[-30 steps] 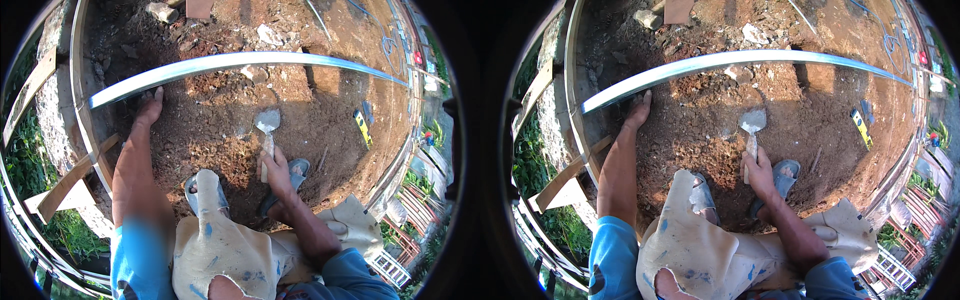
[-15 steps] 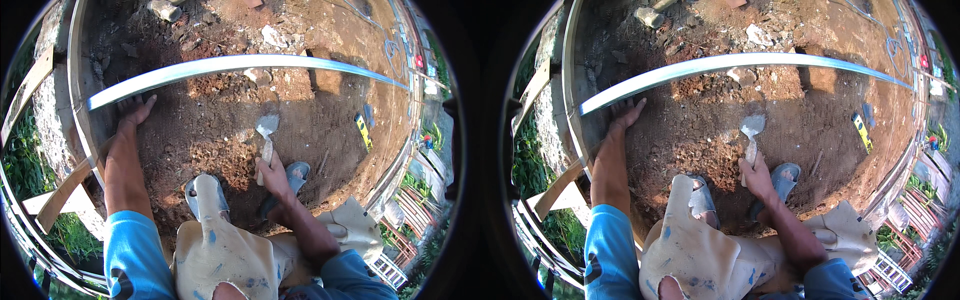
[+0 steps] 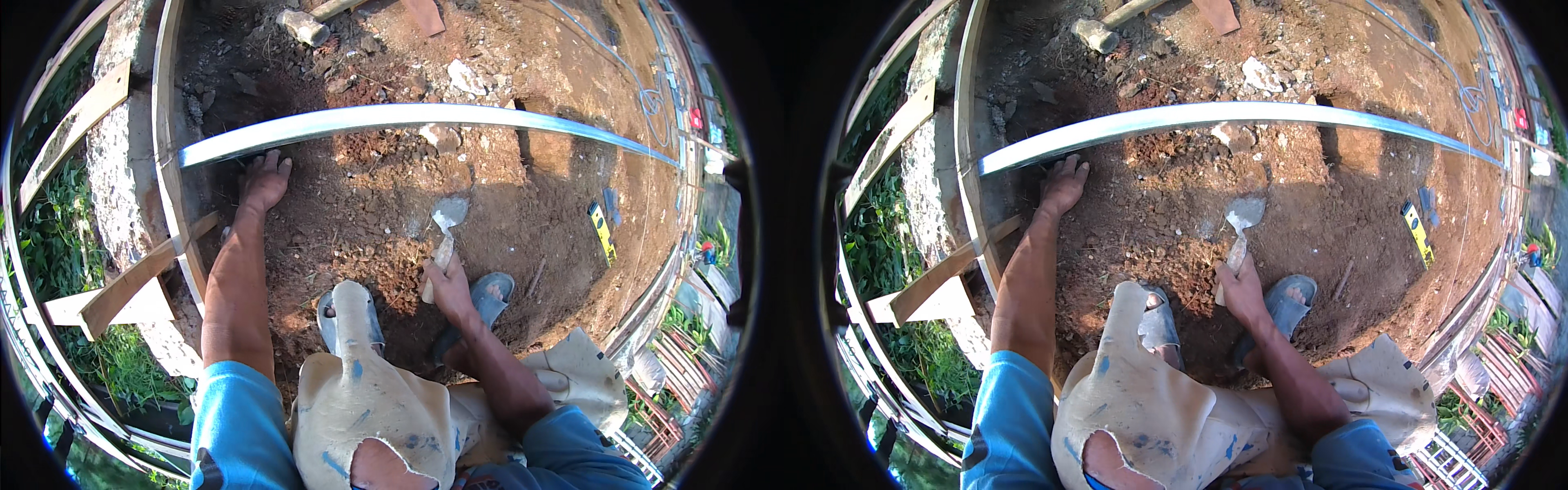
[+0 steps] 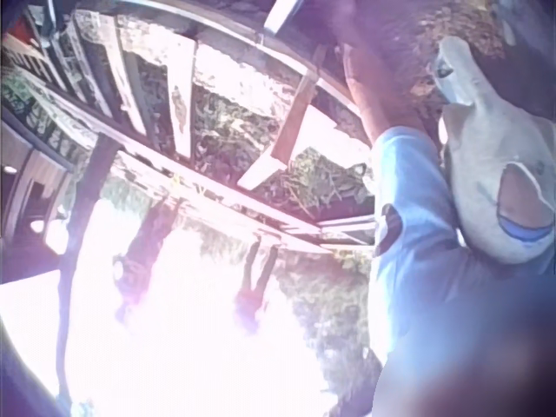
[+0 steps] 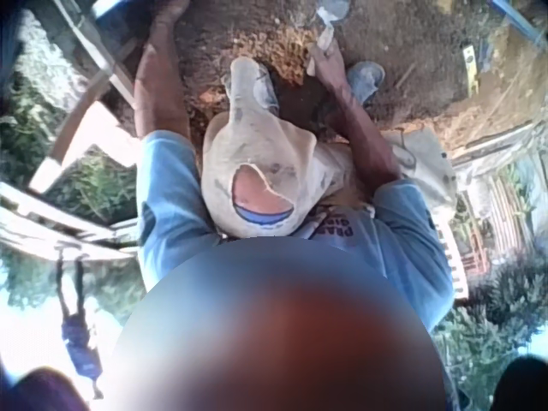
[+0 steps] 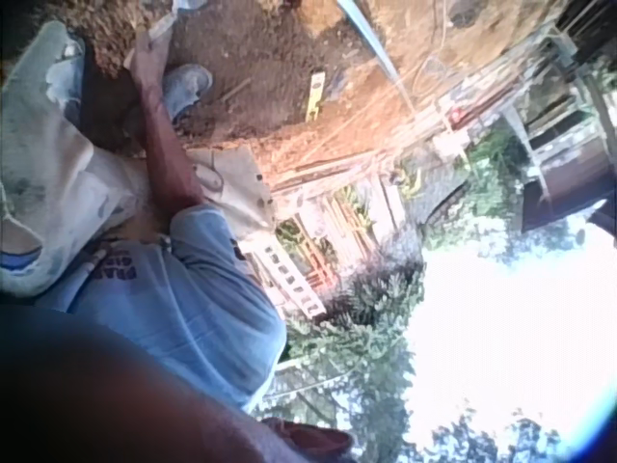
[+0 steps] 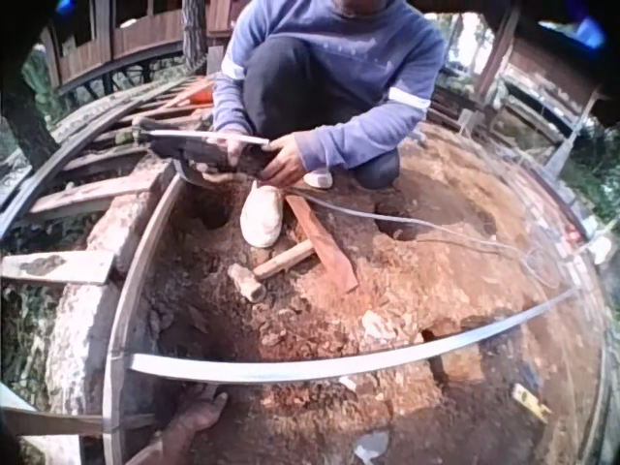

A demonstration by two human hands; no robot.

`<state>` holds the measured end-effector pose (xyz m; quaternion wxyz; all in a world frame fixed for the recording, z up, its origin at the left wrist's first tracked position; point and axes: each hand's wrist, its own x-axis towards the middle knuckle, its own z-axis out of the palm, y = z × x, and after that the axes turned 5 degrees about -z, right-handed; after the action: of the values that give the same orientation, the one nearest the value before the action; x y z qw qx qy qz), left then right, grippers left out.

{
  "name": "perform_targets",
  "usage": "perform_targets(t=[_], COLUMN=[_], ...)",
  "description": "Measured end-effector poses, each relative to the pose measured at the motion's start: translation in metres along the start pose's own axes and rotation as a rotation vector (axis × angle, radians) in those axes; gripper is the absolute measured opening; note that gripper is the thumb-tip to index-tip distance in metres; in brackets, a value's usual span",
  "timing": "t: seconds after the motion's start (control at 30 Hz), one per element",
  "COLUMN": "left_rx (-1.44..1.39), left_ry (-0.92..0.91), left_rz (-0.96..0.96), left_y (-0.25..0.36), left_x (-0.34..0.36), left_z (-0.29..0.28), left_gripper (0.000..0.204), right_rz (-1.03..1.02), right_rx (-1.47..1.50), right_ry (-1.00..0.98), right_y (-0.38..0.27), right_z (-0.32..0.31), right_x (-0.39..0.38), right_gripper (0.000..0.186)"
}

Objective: The person positions a long metal frame on the ground, uses a trowel to adjust soil around it, and aligns it with a string line. Another person uses a hammer drill nearby. The person continues to adjust the frame and soil to ensure proper alignment.

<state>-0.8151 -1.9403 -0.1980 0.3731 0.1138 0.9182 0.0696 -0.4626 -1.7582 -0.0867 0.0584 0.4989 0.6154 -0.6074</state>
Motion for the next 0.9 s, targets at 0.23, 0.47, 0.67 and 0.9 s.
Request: perform_targets(t=[0.23, 0.47, 0.67, 0.9], left_rx=[0.046, -0.265, -0.151, -0.293], left_ry=[0.171, 0.075, -0.498, -0.335], left_rz=[0.108, 0.303, 0.794, 0.655], left_y=[0.015, 0.067, 0.152, 0.179], left_x=[-0.017, -0.130, -0.227, -0.238], left_z=[-0.004, -0.010, 0.003, -0.050], left_gripper=[0.038, 0.034, 0.050, 0.037], right_rz=[0.016, -0.125, -0.157, -0.040], right_rx=[0.082, 0.283, 0.476, 0.394], right_ry=[0.004, 0.264, 0.522, 0.687], right_y=[-0.006, -0.014, -0.023, -0.007], right_z=[-0.007, -0.029, -0.074, -0.087], right_x=[-0.005, -0.010, 0.021, 0.041], right_gripper=[0.027, 0.014, 0.014, 0.023])
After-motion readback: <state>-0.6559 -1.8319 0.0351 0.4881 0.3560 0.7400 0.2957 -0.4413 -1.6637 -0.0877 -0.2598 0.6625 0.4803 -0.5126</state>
